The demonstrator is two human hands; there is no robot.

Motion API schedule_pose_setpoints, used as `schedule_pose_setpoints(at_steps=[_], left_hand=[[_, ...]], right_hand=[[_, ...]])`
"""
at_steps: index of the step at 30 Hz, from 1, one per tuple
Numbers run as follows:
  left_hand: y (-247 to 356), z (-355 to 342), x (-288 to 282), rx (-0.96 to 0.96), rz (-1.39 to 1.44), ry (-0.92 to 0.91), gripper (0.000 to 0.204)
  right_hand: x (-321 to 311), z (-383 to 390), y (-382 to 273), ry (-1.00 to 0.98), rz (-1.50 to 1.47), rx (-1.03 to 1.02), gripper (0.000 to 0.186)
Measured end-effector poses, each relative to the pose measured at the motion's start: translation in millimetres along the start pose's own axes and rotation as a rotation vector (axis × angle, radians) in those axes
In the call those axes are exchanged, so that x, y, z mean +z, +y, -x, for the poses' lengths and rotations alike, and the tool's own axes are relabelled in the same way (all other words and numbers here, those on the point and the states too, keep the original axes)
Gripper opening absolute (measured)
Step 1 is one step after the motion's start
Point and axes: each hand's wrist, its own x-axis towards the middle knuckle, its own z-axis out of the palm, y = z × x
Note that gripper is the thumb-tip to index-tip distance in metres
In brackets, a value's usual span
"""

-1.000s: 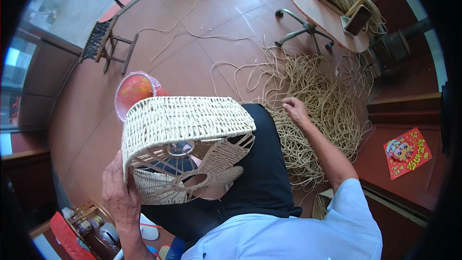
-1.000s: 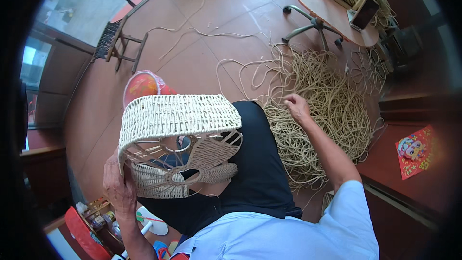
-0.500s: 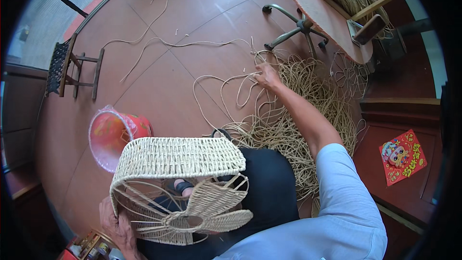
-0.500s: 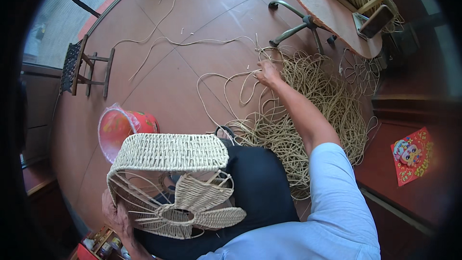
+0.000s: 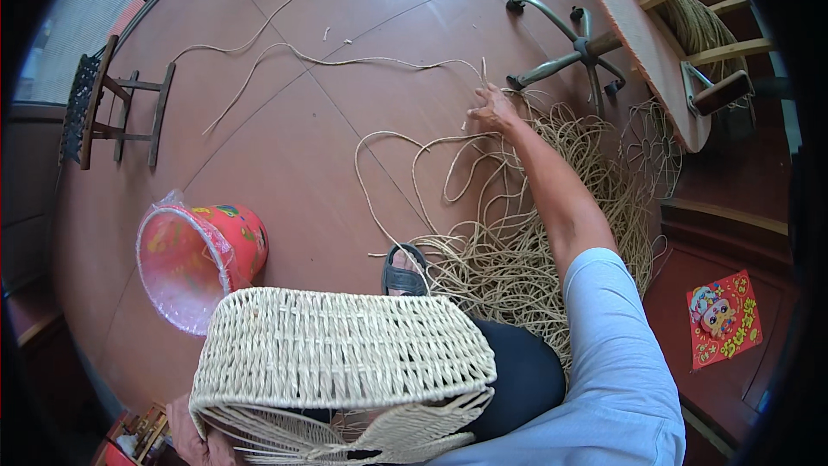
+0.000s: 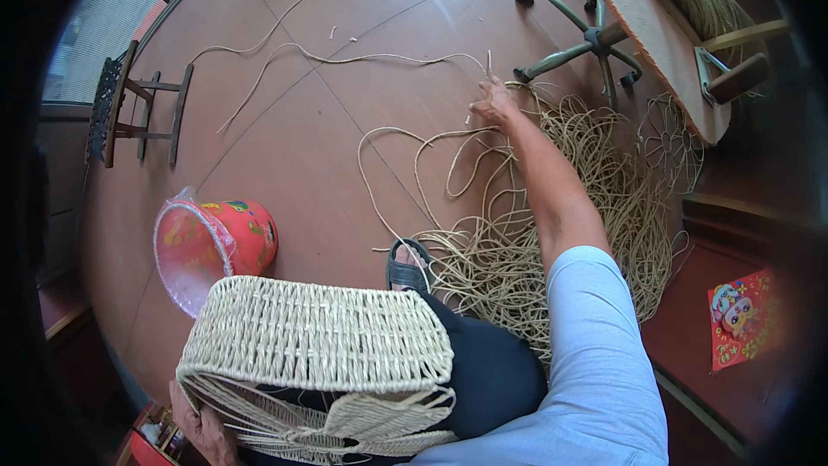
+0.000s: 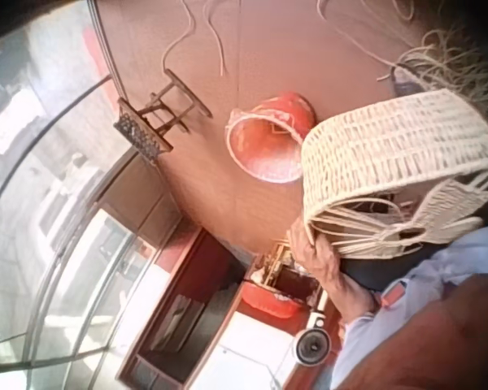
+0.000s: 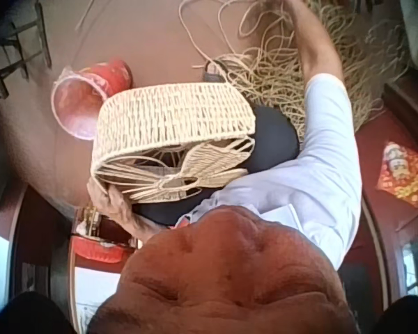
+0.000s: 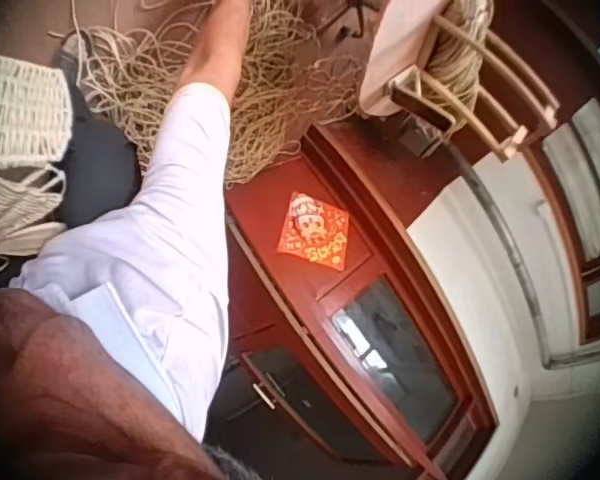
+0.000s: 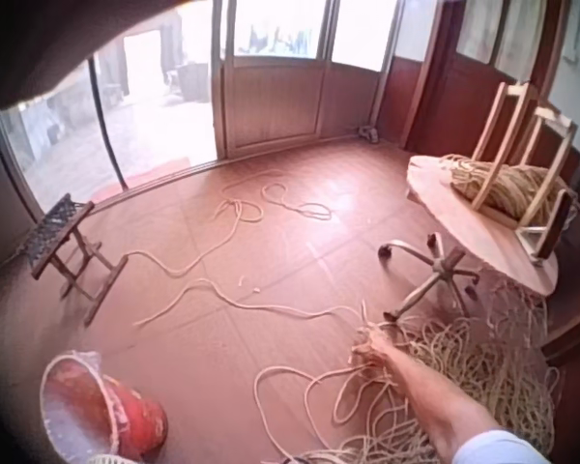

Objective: Weave a straw basket or decorative item using dried fibers.

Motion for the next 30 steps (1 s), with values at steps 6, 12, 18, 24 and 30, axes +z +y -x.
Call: schedule_pose_setpoints(at_steps=[6,12,18,24,30], left_hand=[[3.2,-6.1,0.6,0.061,-0.053,0.029,0.024],[-18.7,16.2,-4.1,0.264,-0.046,0.068,0.027],[9.0,42.2,-11.7,0.043,0.136,0.098,0.031],[26.0,98.5,-32.1,0.137,-0.018,0.138,0.029],[39.0,153.3,-30.1,0.136,-0.062,0.23,0.025]], right_hand=[[10.6,12.5,1.0,-0.104,0.177,0.018,0.071],[82.7,170.8,-39.5,0.167,-0.239,-0.341,0.034],[73.9,314.4,-33.9,-0.021,-0.388,-0.235,0.026],[45.3,382.8,-1.4,-0.173,-1.089,0.06,0.024],[95.1,440.3,19.3,0.032,-0.948,-0.16,0.024]])
